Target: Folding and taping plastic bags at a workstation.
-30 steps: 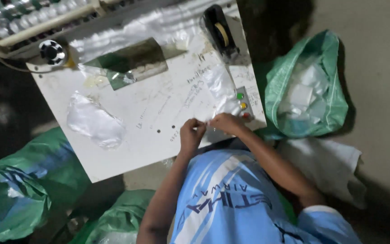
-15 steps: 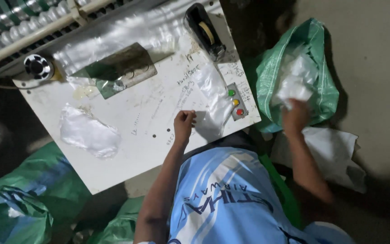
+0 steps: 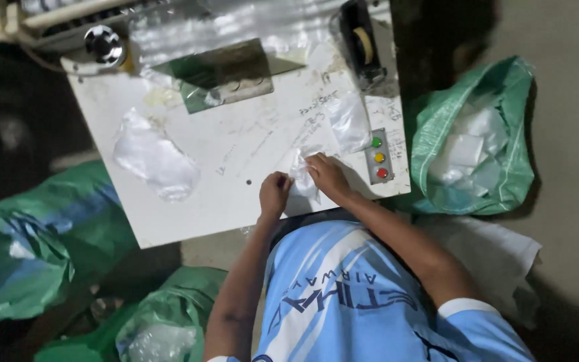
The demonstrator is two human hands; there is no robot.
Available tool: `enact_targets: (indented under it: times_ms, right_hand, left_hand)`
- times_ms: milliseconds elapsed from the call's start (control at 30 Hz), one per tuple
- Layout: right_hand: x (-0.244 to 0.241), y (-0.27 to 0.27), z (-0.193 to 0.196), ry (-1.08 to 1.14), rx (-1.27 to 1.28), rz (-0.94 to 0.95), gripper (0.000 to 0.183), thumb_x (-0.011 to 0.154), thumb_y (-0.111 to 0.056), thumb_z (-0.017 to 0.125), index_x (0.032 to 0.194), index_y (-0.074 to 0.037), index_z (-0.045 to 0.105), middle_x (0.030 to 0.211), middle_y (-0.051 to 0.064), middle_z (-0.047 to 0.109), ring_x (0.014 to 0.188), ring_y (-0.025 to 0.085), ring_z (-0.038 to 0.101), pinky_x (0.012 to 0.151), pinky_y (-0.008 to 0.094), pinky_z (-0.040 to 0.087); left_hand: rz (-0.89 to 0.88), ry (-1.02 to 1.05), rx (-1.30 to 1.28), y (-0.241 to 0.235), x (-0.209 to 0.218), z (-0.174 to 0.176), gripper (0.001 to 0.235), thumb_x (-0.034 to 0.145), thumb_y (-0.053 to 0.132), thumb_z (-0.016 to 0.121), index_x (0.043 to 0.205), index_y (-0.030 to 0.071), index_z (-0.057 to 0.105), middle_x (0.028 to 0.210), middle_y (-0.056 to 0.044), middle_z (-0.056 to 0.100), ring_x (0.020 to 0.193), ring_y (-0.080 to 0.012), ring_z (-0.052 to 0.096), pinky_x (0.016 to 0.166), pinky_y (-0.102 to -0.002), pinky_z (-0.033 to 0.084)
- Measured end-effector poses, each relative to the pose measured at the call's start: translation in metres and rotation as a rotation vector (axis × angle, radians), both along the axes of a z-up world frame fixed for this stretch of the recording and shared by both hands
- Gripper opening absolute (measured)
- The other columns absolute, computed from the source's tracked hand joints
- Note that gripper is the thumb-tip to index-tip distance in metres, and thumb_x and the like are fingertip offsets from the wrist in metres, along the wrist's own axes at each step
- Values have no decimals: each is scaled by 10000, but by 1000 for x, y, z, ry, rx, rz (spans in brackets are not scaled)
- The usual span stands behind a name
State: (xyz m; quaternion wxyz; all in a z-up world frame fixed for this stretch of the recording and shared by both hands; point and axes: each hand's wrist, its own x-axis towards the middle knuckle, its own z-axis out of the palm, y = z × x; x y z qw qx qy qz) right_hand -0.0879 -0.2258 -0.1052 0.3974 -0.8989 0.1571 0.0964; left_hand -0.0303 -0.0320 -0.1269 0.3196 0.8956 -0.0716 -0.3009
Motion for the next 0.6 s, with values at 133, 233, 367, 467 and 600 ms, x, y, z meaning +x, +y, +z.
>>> enact_targets:
  times_ms: [133, 233, 367, 467, 600]
  right_hand:
    - [-1, 19, 23, -118, -391, 168, 373, 1045, -309, 584, 1392, -182, 531, 1291, 0, 573, 1078, 202, 688, 770, 332, 640]
    - [-7, 26, 14, -382, -413, 393, 446, 1024, -224, 586, 1447, -97, 521, 1366, 141, 537, 1229, 362, 597, 971, 493, 540]
    - [-8, 34, 53, -550, -418, 610, 425, 983, -184, 628, 1389, -69, 571, 1326, 178, 599, 1307, 390, 552, 1113, 551, 431]
    - [-21, 26, 38, -650, -471, 753, 420, 987, -288, 615, 1349, -76, 597, 1401, 171, 557, 1375, 383, 489, 1157, 572, 381]
    - [-44, 9, 11, -593, -395, 779, 514, 943, -522, 606, 1185, -81, 710, 1309, 148, 656, 1434, 390, 470, 1221, 593, 305]
  left_hand:
    - [61, 39, 13, 20, 4, 1, 270, 989, 396, 698, 1008, 127, 718, 937, -109, 718, 944, -339, 714, 830, -466, 564]
    - [63, 34, 192, 34, -3, -12, 335, 971, 497, 665, 1001, 163, 663, 902, -73, 702, 898, -309, 732, 758, -444, 560]
    - [-138, -522, 142, 13, 10, 38, 431, 908, 272, 766, 1224, 35, 593, 1139, -190, 577, 1033, -423, 642, 790, -471, 555]
    - [-309, -485, 106, 0, 27, 30, 522, 916, 197, 758, 1389, 79, 569, 1317, -171, 564, 1184, -413, 591, 861, -471, 542]
    - [-410, -469, 145, -3, 31, 0, 590, 847, 311, 820, 1363, 112, 613, 1251, -111, 570, 1182, -360, 574, 884, -422, 506]
